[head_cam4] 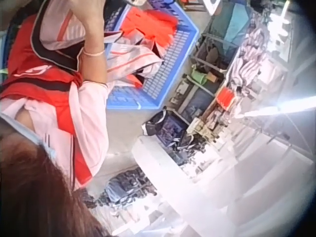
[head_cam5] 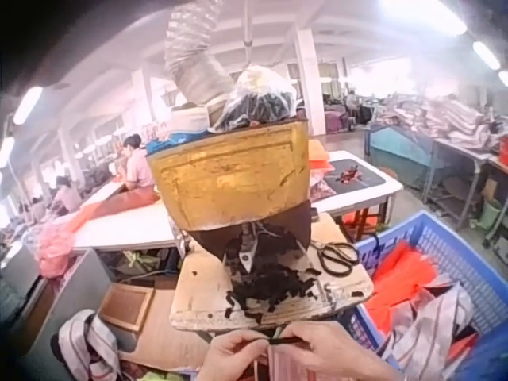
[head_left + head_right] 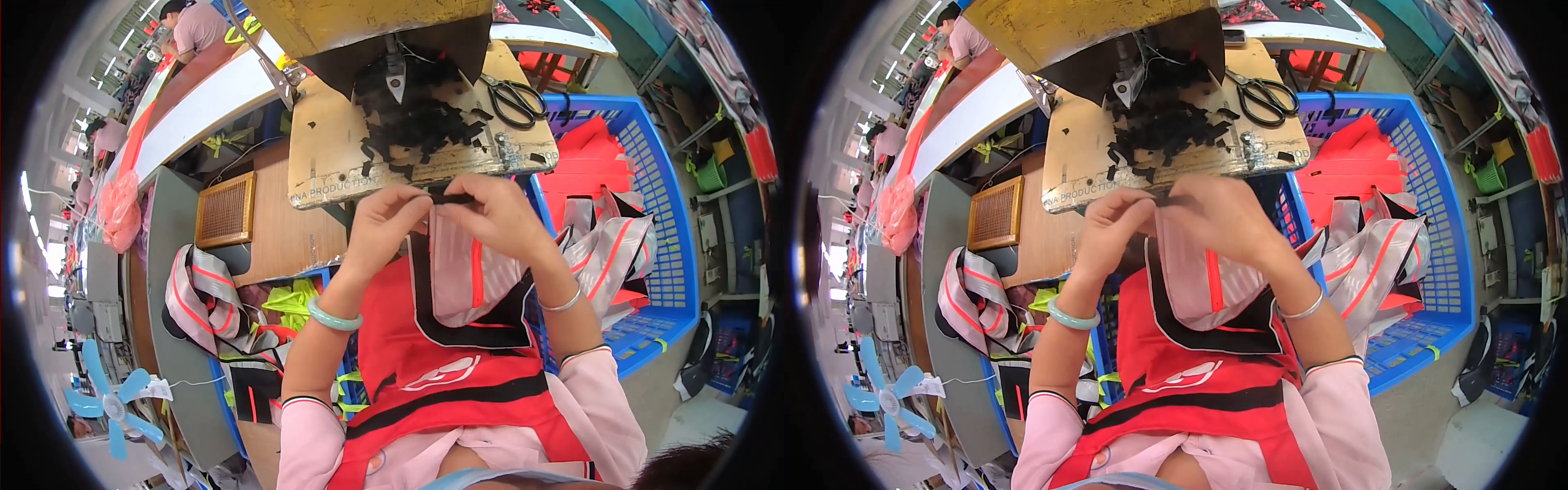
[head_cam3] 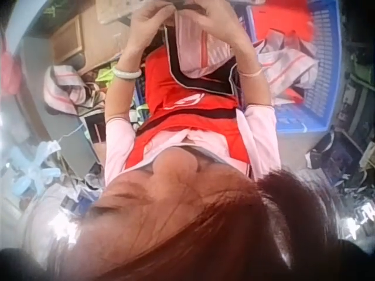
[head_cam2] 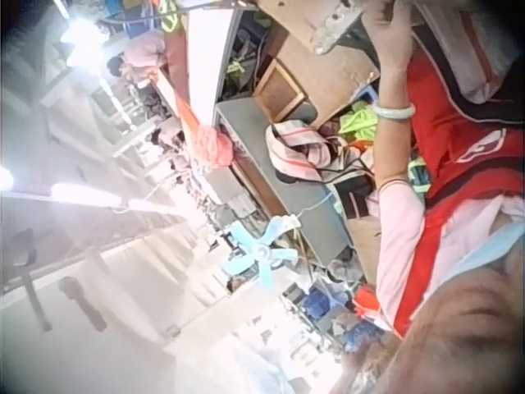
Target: Inspecting and aligning textile pieces on a workstation in a garment factory.
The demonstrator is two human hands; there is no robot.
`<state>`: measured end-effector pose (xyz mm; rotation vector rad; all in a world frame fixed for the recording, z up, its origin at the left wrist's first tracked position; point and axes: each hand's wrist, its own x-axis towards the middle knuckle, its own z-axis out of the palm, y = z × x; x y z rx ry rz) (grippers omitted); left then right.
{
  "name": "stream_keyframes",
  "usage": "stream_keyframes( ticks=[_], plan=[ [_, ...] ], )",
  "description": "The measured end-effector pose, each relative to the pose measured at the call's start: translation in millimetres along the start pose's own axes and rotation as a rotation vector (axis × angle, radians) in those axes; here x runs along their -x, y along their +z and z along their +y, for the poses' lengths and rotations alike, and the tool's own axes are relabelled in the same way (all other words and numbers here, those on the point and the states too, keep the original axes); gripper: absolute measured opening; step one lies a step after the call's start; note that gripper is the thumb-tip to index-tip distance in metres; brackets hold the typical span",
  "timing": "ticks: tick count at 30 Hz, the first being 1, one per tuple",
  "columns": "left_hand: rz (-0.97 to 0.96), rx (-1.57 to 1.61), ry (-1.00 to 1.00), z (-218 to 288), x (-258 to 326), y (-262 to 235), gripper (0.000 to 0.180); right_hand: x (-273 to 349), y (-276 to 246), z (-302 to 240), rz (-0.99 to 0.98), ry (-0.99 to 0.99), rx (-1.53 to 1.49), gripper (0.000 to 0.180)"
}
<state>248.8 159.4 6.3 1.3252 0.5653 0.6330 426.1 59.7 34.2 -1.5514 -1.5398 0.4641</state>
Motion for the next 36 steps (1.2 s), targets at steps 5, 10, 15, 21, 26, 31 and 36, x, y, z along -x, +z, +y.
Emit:
stream_keyframes(
  ticks=[5,10,15,21,26,31,36],
  plan=[
    [0.072,0.073,0.019,23,-25,-5,0.014,-32,-5,-5,-0.014,0.064,-0.115,0.016],
    [0.183,0.161,-0.039,26,-51,-12,0.013,-61,3,4,0.008,0.144,-0.117,0.018],
    [0.230,0.272,-0.111,21,-67,-20,0.015,-78,12,23,0.025,0.130,-0.144,0.020],
    [0.282,0.312,-0.080,18,-82,-18,0.011,-95,13,36,0.022,0.163,-0.172,0.021],
    [0.328,0.362,-0.059,19,-92,-10,0.010,-103,13,41,0.052,0.160,-0.161,0.021],
    [0.361,0.440,-0.008,19,-96,-10,0.009,-111,17,42,0.066,0.138,-0.251,0.020],
    [0.380,0.477,0.040,16,-100,-8,0.010,-113,18,44,0.062,0.162,-0.255,0.020]
  ],
)
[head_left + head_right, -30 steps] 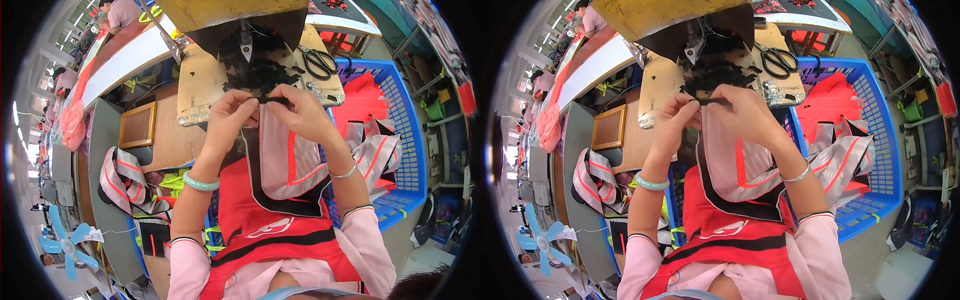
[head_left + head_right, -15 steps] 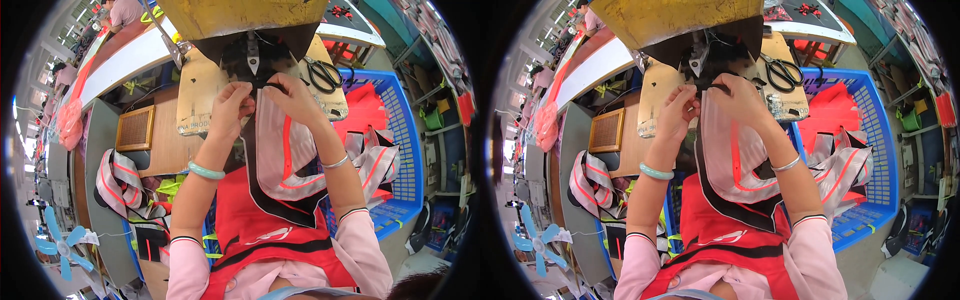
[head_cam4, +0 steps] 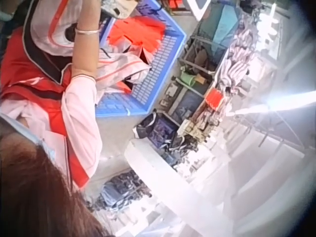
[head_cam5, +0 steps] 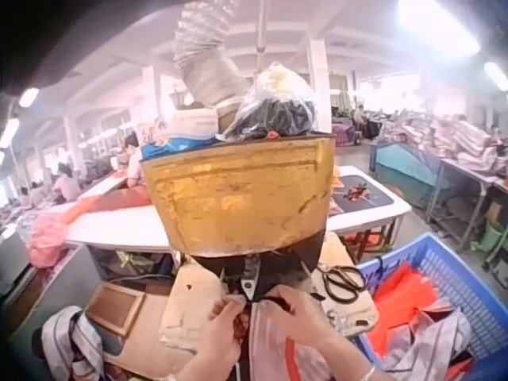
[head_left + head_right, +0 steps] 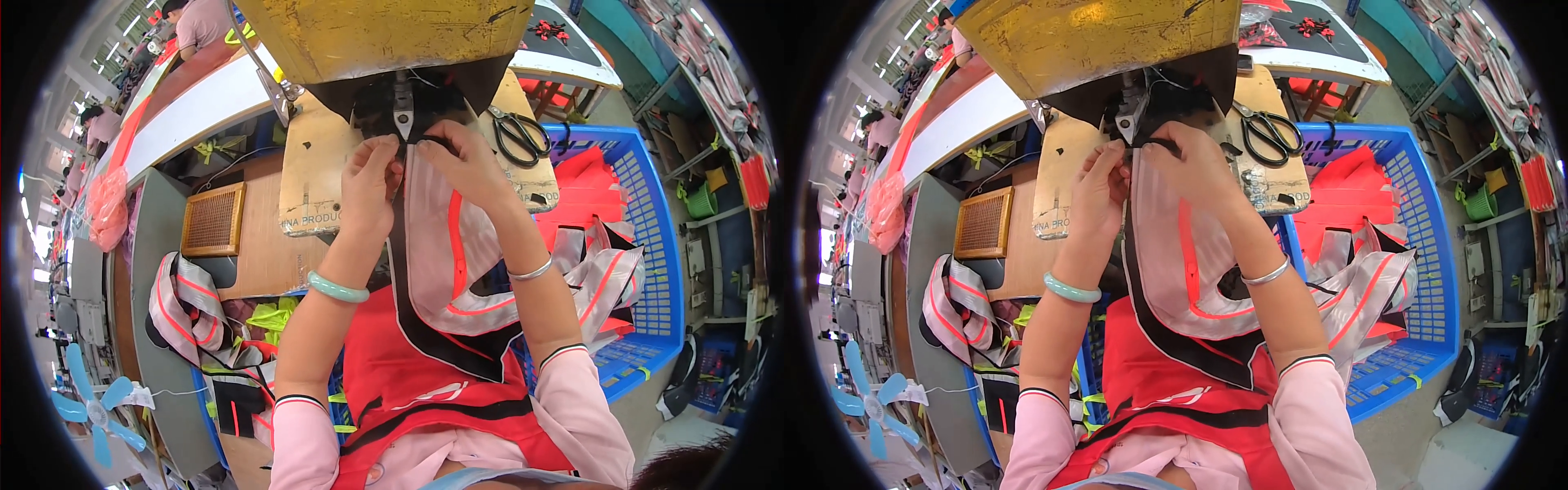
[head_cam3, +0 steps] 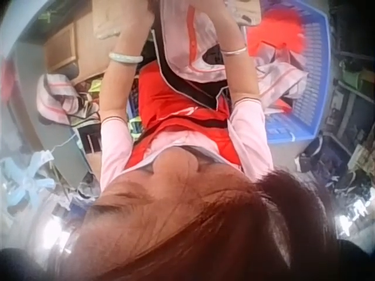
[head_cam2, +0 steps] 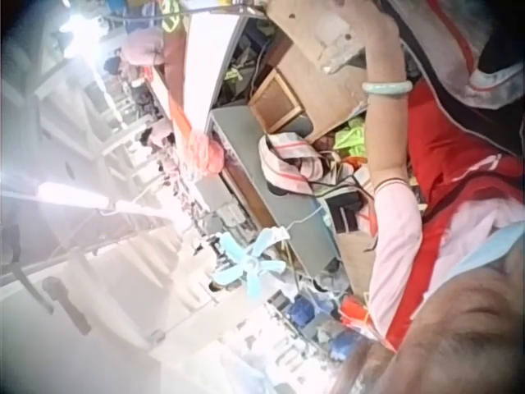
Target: Inspecting and aligning textile pieces on a workstation in a garment factory.
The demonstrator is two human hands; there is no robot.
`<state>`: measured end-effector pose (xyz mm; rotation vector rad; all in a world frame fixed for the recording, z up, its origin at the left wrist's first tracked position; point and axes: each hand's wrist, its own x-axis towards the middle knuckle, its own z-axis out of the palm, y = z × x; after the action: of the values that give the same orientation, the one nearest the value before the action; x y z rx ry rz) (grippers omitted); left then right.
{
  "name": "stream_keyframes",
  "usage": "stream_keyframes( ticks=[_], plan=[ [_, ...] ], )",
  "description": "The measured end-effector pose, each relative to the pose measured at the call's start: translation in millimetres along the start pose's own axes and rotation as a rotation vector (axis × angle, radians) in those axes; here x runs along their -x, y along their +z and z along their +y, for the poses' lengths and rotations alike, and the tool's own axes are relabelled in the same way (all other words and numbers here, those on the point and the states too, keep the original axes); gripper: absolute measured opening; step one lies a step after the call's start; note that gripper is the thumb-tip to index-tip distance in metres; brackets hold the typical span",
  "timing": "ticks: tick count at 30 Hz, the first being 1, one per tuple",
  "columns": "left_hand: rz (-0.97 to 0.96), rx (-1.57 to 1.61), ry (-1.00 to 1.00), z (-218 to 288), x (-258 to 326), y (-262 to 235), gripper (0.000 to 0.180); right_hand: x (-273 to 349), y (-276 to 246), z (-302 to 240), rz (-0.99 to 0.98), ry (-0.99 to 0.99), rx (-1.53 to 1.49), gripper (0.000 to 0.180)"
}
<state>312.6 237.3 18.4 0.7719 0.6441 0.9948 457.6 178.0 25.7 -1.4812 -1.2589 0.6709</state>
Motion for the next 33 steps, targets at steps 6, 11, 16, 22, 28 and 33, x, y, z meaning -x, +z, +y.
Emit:
stream_keyframes(
  ticks=[6,11,16,22,28,33],
  plan=[
    [-0.005,0.233,-0.047,2,-7,6,0.014,6,-12,-5,0.019,-0.014,-0.099,0.019],
    [-0.063,0.266,-0.067,15,15,-44,0.018,54,-41,-27,-0.101,-0.099,0.020,0.021],
    [0.116,-0.612,0.062,-7,96,-176,0.020,230,-214,21,0.516,-0.053,0.318,0.034],
    [0.524,-1.087,0.061,-56,212,-343,0.020,301,-327,96,0.351,0.029,0.311,0.037],
    [1.066,-1.141,0.135,-45,300,-464,0.024,344,-415,141,0.275,0.117,0.557,0.037],
    [1.322,-1.597,0.199,-15,338,-492,0.025,350,-451,163,0.244,0.188,0.796,0.038]
  ],
)
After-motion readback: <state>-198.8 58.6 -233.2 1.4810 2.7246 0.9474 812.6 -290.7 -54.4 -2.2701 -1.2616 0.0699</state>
